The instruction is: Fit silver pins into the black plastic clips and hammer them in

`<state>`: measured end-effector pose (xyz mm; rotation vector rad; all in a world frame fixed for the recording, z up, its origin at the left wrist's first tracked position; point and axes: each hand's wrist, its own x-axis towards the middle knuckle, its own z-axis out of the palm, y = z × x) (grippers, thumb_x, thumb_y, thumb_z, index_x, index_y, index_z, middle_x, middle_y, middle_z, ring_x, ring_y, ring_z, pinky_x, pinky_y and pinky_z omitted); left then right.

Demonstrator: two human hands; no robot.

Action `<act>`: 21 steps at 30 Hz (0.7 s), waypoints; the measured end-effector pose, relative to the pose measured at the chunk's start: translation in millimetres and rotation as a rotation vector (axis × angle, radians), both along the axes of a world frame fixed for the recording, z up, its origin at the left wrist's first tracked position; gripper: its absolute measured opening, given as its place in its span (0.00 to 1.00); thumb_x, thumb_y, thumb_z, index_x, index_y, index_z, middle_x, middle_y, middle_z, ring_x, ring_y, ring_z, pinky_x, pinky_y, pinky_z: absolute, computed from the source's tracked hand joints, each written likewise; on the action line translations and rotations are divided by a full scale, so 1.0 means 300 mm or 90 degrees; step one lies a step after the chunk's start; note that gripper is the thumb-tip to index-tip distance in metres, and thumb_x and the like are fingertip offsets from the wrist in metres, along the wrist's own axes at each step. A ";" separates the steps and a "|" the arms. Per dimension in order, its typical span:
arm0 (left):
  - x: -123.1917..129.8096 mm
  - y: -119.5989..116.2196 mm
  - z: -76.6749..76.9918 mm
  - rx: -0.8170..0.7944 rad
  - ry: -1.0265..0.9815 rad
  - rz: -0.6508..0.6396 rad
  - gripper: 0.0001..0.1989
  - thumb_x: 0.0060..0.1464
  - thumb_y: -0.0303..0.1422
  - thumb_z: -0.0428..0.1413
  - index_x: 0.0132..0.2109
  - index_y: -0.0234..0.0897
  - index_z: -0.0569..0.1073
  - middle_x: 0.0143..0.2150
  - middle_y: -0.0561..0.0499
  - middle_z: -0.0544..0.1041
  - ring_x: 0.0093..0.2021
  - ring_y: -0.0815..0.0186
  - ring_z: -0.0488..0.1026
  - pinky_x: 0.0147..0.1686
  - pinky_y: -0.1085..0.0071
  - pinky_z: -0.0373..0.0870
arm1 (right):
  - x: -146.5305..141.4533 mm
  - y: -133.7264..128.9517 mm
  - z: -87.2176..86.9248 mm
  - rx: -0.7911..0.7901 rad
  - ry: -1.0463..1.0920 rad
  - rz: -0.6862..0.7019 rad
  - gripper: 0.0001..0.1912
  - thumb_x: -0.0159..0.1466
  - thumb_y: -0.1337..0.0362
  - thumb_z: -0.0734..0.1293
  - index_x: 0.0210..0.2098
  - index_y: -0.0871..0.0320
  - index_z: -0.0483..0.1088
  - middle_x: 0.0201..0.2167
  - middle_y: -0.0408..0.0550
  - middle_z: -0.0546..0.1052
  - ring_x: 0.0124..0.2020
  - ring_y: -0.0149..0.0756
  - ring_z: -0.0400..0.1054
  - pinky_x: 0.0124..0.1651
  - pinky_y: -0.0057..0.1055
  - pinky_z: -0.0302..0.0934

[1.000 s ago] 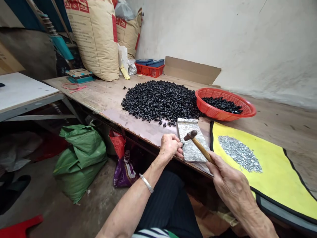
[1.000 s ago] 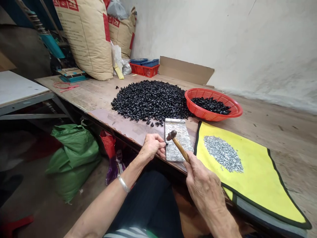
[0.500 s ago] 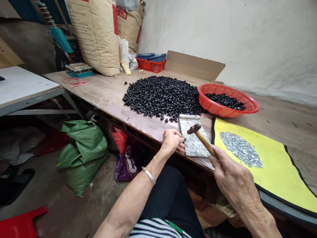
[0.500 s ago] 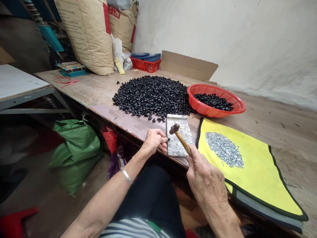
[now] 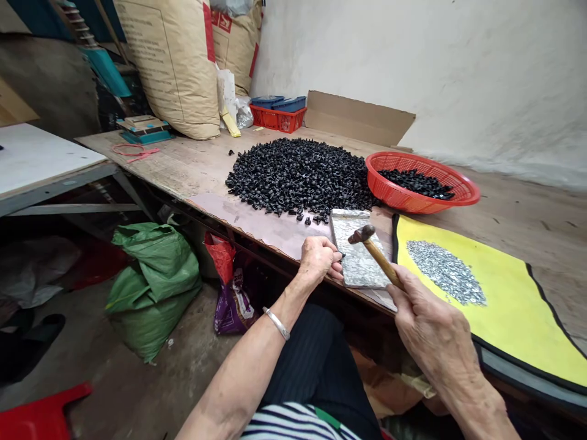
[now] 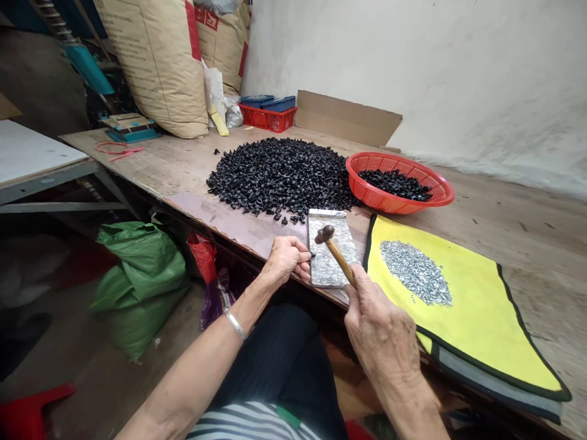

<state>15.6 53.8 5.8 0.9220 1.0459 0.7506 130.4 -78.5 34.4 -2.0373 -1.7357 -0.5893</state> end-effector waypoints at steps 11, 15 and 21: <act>0.000 -0.002 0.003 0.005 -0.004 0.010 0.09 0.45 0.18 0.51 0.24 0.33 0.63 0.09 0.55 0.65 0.09 0.68 0.65 0.12 0.71 0.68 | -0.006 0.003 0.006 0.011 -0.062 -0.009 0.17 0.62 0.67 0.63 0.51 0.58 0.70 0.34 0.47 0.79 0.21 0.34 0.71 0.21 0.28 0.57; 0.002 -0.003 0.007 0.001 -0.002 0.018 0.10 0.45 0.17 0.51 0.23 0.33 0.63 0.08 0.56 0.64 0.10 0.68 0.65 0.12 0.70 0.69 | -0.009 0.009 -0.020 -0.020 -0.116 -0.021 0.18 0.61 0.67 0.64 0.51 0.58 0.70 0.27 0.45 0.78 0.17 0.33 0.68 0.18 0.28 0.55; -0.002 -0.007 0.017 -0.003 0.005 0.010 0.09 0.45 0.17 0.51 0.23 0.33 0.63 0.09 0.55 0.65 0.09 0.67 0.65 0.12 0.71 0.68 | -0.012 0.001 0.050 0.042 -0.064 0.014 0.18 0.63 0.67 0.62 0.52 0.58 0.68 0.37 0.48 0.79 0.25 0.36 0.73 0.24 0.28 0.60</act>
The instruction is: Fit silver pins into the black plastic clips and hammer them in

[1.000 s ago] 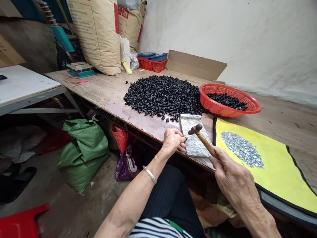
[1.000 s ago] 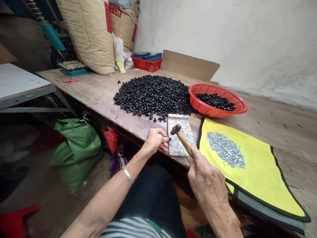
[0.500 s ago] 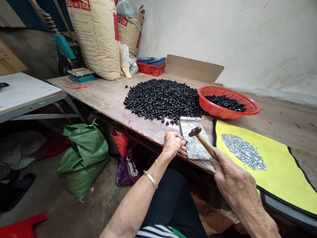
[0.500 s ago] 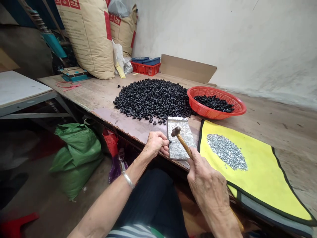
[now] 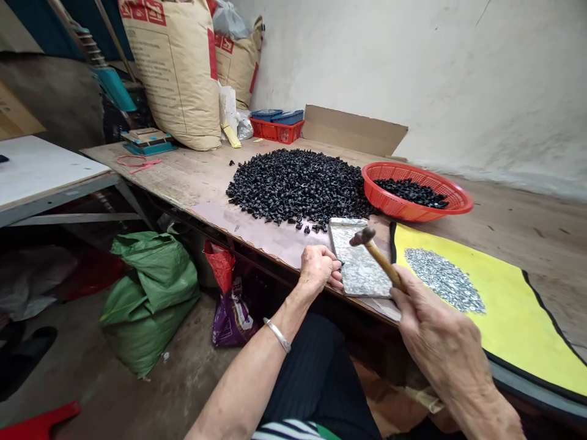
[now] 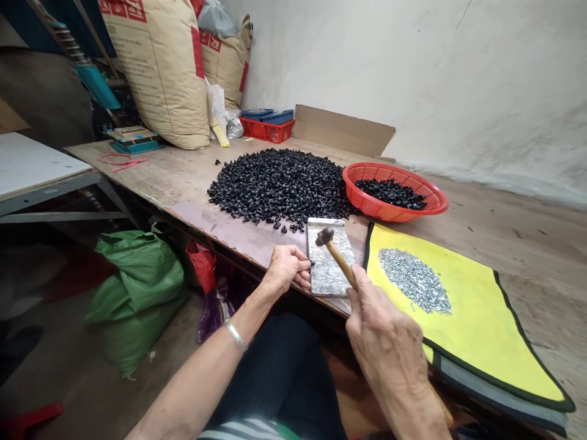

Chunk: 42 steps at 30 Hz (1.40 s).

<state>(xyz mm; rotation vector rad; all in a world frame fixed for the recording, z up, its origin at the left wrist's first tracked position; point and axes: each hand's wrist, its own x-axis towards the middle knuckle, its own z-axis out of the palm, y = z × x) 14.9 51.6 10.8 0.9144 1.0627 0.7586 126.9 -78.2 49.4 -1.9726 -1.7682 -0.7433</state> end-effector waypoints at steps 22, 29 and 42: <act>0.000 -0.002 0.005 0.008 0.011 0.008 0.09 0.43 0.18 0.51 0.22 0.33 0.63 0.08 0.56 0.64 0.09 0.69 0.64 0.14 0.72 0.69 | -0.029 0.001 -0.052 -0.073 -0.147 -0.056 0.17 0.62 0.71 0.58 0.48 0.61 0.71 0.19 0.44 0.74 0.13 0.31 0.63 0.17 0.28 0.49; -0.002 -0.001 0.004 0.006 0.008 0.003 0.09 0.43 0.18 0.52 0.22 0.33 0.63 0.08 0.56 0.64 0.09 0.68 0.64 0.13 0.72 0.68 | -0.032 -0.005 -0.046 0.049 -0.017 -0.024 0.20 0.63 0.70 0.59 0.54 0.63 0.67 0.33 0.53 0.78 0.28 0.38 0.73 0.26 0.28 0.60; -0.002 0.002 0.003 0.009 0.004 0.003 0.10 0.43 0.18 0.52 0.21 0.33 0.63 0.08 0.55 0.64 0.09 0.67 0.65 0.13 0.71 0.68 | -0.030 -0.012 -0.067 -0.091 -0.132 -0.082 0.18 0.60 0.72 0.59 0.48 0.60 0.71 0.17 0.44 0.73 0.12 0.32 0.63 0.16 0.28 0.48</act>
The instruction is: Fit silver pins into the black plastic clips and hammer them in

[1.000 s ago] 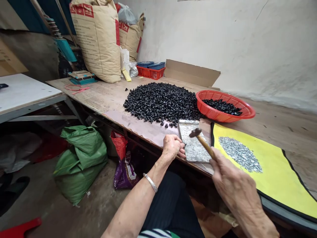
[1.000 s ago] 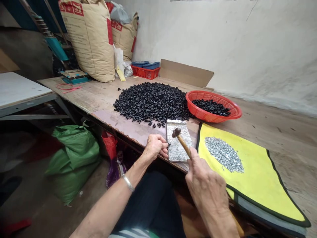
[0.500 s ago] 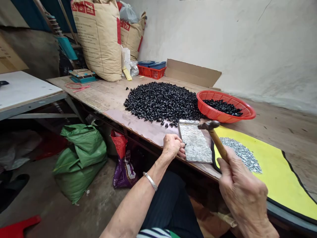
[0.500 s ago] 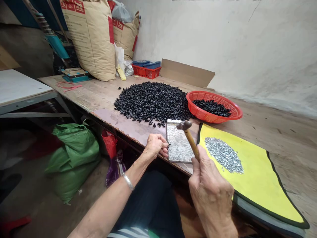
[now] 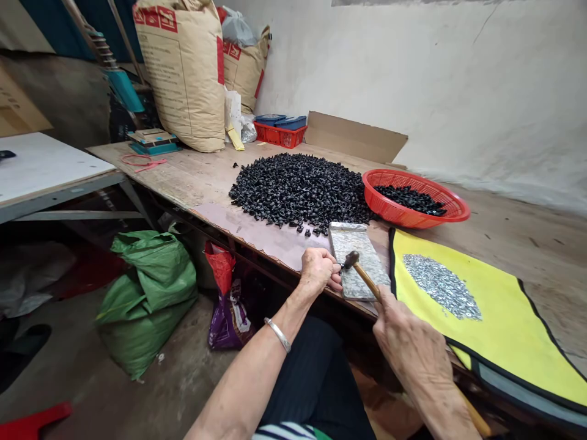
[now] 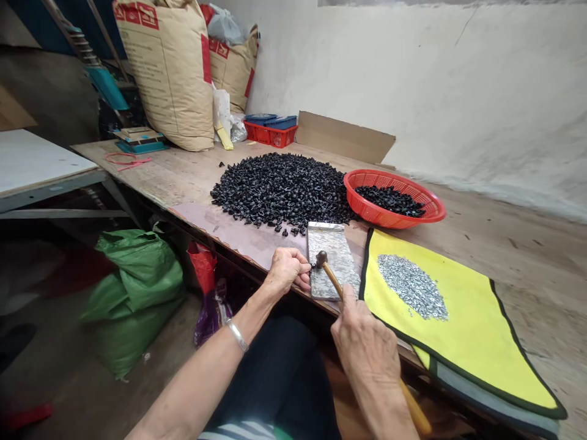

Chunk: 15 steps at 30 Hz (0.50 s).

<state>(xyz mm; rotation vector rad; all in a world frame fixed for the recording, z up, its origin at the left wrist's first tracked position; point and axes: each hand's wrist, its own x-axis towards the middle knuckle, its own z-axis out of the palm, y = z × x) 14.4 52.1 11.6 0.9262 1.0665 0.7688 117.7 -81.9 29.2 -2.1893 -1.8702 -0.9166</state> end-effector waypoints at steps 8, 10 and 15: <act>0.002 0.003 -0.006 0.006 0.004 0.002 0.09 0.43 0.19 0.53 0.21 0.33 0.63 0.09 0.55 0.65 0.09 0.68 0.65 0.15 0.70 0.70 | -0.014 0.005 -0.025 0.054 0.009 -0.009 0.19 0.62 0.71 0.59 0.51 0.64 0.68 0.21 0.47 0.75 0.16 0.32 0.65 0.18 0.28 0.48; 0.001 0.001 -0.005 0.009 0.005 0.003 0.09 0.42 0.18 0.53 0.21 0.33 0.63 0.09 0.55 0.65 0.10 0.67 0.66 0.14 0.70 0.70 | 0.001 0.014 -0.032 -0.033 0.024 -0.016 0.17 0.61 0.71 0.58 0.47 0.60 0.71 0.18 0.45 0.73 0.13 0.31 0.62 0.17 0.27 0.44; 0.000 -0.002 -0.003 0.014 0.000 0.001 0.09 0.42 0.18 0.52 0.21 0.33 0.64 0.09 0.54 0.66 0.09 0.67 0.65 0.14 0.70 0.70 | 0.055 0.007 0.015 0.049 0.134 -0.031 0.16 0.62 0.66 0.61 0.49 0.59 0.70 0.29 0.48 0.79 0.19 0.33 0.68 0.20 0.27 0.52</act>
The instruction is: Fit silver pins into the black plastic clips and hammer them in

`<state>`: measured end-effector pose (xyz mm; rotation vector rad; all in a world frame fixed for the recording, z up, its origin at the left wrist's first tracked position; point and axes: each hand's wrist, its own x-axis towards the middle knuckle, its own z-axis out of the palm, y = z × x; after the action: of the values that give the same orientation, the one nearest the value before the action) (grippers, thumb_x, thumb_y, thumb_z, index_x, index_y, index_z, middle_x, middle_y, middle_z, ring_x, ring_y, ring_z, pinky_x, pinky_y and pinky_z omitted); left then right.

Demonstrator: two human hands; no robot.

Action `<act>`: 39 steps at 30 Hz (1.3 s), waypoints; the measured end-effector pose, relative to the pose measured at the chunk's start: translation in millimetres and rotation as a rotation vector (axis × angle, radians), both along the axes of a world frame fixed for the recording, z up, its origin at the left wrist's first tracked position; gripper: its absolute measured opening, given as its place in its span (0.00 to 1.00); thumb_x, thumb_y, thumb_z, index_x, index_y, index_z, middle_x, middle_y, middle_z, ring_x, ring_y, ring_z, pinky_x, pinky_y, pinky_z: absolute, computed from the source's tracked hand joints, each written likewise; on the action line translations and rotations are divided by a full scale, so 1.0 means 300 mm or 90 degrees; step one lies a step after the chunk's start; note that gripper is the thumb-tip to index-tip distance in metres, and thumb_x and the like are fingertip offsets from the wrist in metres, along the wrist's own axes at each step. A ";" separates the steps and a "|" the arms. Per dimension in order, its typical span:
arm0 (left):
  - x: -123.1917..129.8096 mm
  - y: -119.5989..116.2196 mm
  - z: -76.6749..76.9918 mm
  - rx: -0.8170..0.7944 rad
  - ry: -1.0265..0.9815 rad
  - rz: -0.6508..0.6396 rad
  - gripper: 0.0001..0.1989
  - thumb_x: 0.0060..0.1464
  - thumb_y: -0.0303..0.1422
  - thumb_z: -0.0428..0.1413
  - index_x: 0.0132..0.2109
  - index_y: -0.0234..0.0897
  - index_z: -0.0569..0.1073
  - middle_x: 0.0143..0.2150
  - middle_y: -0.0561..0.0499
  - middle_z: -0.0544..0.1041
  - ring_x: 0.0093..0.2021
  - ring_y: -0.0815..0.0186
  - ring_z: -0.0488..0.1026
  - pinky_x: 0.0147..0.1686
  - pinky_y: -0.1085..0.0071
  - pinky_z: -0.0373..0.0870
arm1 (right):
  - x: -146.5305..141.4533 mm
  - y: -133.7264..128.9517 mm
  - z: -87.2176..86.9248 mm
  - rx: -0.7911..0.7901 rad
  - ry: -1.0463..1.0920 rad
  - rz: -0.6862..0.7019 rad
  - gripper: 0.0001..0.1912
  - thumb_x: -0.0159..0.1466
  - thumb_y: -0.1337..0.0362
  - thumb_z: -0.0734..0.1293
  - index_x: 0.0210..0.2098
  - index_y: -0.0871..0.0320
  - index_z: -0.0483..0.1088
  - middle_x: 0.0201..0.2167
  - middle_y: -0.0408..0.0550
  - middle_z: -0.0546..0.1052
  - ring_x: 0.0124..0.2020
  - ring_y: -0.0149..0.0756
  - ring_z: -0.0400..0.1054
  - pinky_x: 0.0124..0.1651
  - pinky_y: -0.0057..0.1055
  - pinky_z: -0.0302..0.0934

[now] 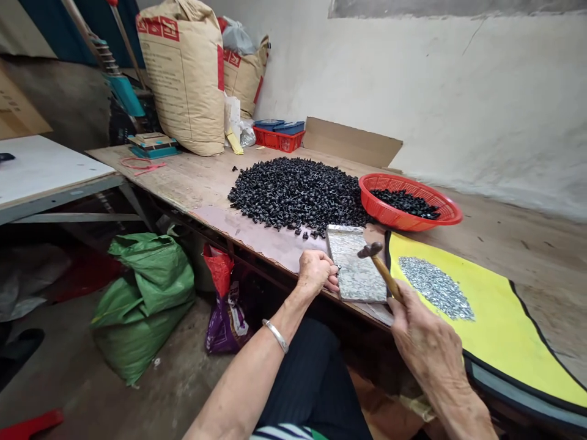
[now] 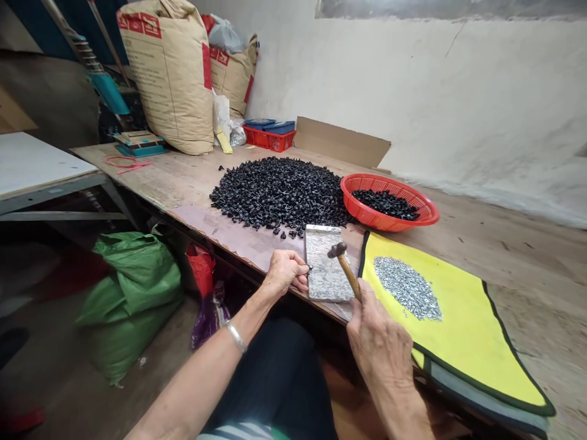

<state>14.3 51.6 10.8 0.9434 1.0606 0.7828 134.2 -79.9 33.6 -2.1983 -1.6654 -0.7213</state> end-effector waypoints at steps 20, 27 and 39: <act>0.004 0.004 -0.010 -0.007 -0.008 0.010 0.10 0.42 0.16 0.51 0.20 0.33 0.63 0.08 0.55 0.64 0.09 0.68 0.64 0.13 0.71 0.68 | -0.067 -0.005 -0.014 0.034 -0.172 0.050 0.19 0.61 0.71 0.60 0.51 0.62 0.69 0.20 0.45 0.74 0.14 0.30 0.63 0.19 0.28 0.48; 0.003 0.003 -0.017 0.004 -0.010 0.011 0.09 0.42 0.18 0.52 0.21 0.33 0.64 0.09 0.55 0.65 0.09 0.68 0.65 0.14 0.71 0.69 | -0.063 -0.010 0.004 0.125 -0.138 0.046 0.24 0.60 0.72 0.60 0.56 0.63 0.63 0.28 0.47 0.76 0.21 0.33 0.68 0.23 0.28 0.53; 0.008 0.008 -0.022 0.005 -0.014 0.012 0.08 0.41 0.18 0.52 0.21 0.33 0.63 0.08 0.55 0.65 0.09 0.68 0.64 0.12 0.72 0.68 | -0.079 0.010 -0.017 0.083 -0.162 0.041 0.25 0.59 0.73 0.59 0.56 0.66 0.62 0.23 0.46 0.73 0.18 0.32 0.64 0.22 0.29 0.50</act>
<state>16.8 54.0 4.2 0.9303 1.0491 0.8120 110.6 -77.1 28.5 -2.0226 -1.7399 -1.0982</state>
